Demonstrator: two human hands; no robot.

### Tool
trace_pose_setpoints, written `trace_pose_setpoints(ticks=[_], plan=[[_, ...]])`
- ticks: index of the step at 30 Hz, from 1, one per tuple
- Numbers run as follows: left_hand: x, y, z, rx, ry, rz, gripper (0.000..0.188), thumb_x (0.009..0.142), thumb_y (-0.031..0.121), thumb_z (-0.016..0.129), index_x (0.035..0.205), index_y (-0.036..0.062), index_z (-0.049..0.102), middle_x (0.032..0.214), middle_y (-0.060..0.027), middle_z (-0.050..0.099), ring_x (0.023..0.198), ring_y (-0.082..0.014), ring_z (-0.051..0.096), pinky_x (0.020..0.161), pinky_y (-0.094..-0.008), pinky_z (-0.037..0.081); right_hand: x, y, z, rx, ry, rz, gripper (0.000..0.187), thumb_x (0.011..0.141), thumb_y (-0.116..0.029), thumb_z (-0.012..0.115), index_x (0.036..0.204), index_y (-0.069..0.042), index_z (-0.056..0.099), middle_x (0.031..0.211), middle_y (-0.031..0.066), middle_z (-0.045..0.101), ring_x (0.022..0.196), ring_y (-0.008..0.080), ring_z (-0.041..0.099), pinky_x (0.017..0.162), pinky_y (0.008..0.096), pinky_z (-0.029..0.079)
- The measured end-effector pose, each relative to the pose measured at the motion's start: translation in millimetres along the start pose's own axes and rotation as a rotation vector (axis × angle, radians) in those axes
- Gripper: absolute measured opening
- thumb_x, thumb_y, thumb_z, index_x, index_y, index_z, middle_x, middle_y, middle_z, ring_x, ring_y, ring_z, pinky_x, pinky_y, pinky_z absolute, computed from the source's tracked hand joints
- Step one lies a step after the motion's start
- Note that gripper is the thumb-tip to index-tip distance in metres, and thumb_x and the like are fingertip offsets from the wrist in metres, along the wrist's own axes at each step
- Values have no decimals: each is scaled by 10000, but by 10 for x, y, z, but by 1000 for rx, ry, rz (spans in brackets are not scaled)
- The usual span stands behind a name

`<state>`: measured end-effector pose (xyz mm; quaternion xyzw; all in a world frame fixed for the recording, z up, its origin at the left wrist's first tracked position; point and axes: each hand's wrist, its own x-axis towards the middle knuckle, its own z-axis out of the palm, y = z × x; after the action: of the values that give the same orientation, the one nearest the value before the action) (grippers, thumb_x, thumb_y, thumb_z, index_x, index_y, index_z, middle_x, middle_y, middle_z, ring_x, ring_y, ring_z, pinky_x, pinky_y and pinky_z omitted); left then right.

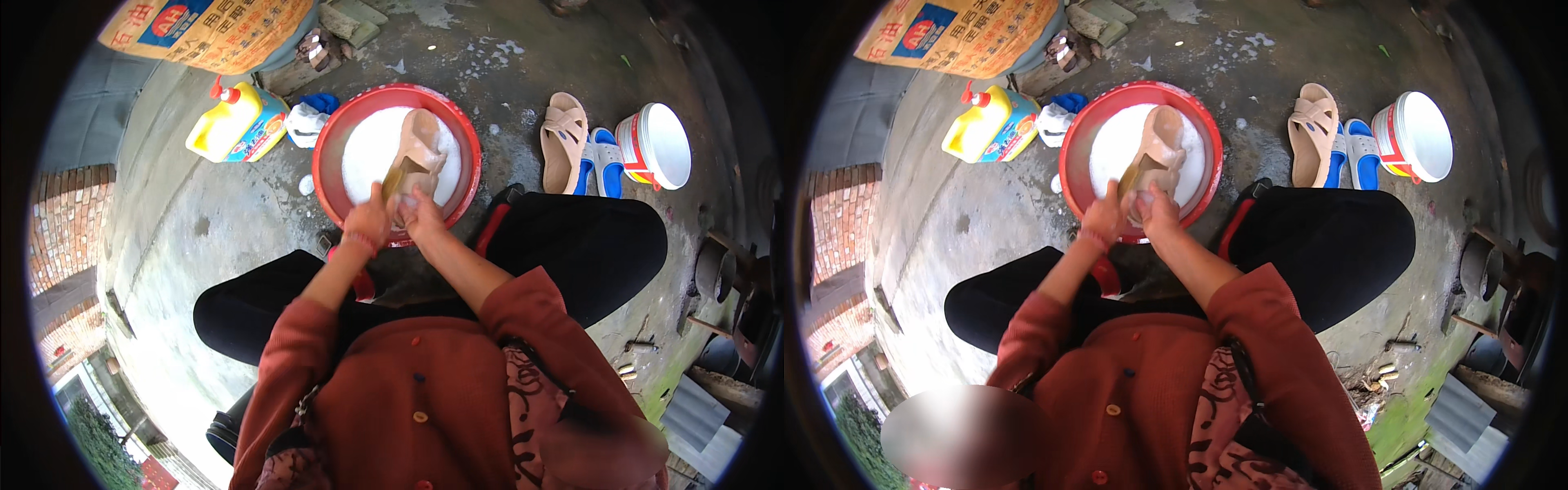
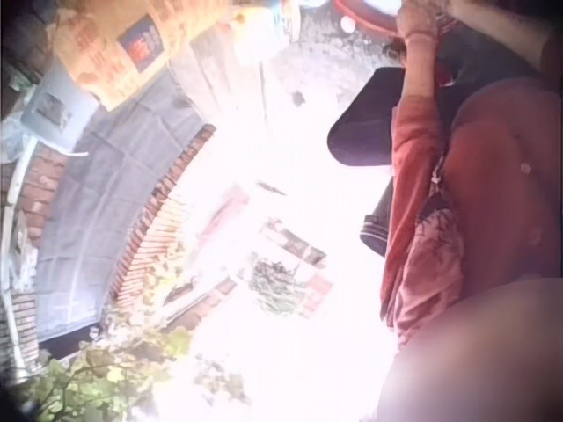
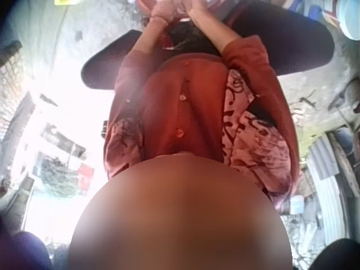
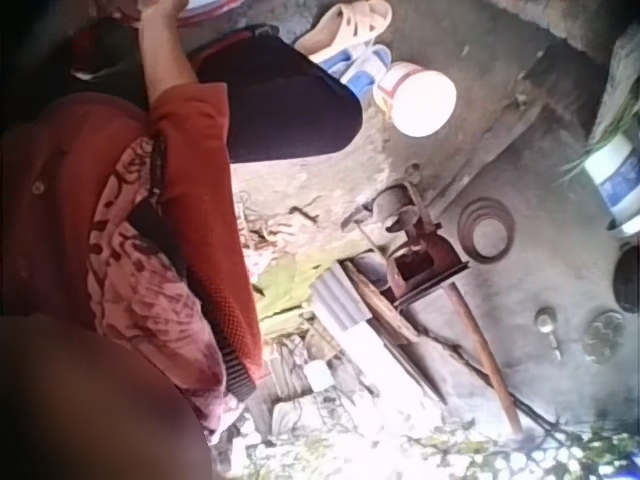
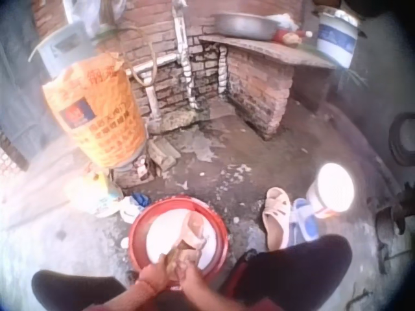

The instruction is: The person scrubs a beige slipper with a brush in a red basin filled with soapy water. They repeatedly dip the slipper and brush into the water, scrubbing the sole and upper surfaces thoroughly.

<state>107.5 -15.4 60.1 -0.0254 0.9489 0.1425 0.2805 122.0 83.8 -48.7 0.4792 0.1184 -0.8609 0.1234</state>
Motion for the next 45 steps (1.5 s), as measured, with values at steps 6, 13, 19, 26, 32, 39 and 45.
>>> trace_pose_setpoints(ticks=[6,13,19,26,32,39,45], plan=[[307,-100,81,26,29,-6,473,921,503,370,1153,93,331,795,-277,628,807,-453,617,716,-522,488,-70,63,33,-58,-19,-35,245,863,-166,617,1067,-81,512,1000,62,554,904,207,565,686,327,509],[-189,33,142,-21,-33,-51,482,923,489,373,1195,96,320,848,-285,626,820,-463,611,712,-527,486,4,98,-27,-60,32,-102,232,859,-188,623,1040,-78,530,997,63,555,884,193,558,672,307,495],[107,-12,80,-91,-3,-36,480,929,492,358,1169,77,323,840,-302,619,804,-474,606,728,-550,474,-133,37,62,-134,99,-63,192,862,-184,619,1006,-87,537,989,63,557,855,187,561,664,292,498],[300,-124,126,-99,37,-94,484,919,508,373,1179,102,326,850,-306,618,812,-484,603,741,-549,471,-188,14,170,-182,113,-93,135,865,-198,615,938,-100,558,915,39,572,825,170,559,656,272,479],[-165,11,185,-148,-28,-28,481,924,494,371,1171,86,318,834,-326,608,815,-496,593,736,-572,456,-58,2,77,-154,113,-112,137,865,-209,618,908,-89,568,892,39,577,770,157,560,592,252,467],[98,-2,119,-193,-9,-65,462,926,497,369,1133,84,336,842,-325,608,826,-493,592,760,-562,456,-197,-54,147,-267,157,-143,135,866,-199,614,899,-76,570,862,34,572,724,155,552,575,260,467],[141,-45,197,-188,-2,-72,476,930,483,356,1171,74,320,854,-317,613,841,-495,590,773,-556,456,-106,25,97,-260,149,-128,131,870,-193,604,906,-71,573,876,49,569,775,170,547,638,289,471]])
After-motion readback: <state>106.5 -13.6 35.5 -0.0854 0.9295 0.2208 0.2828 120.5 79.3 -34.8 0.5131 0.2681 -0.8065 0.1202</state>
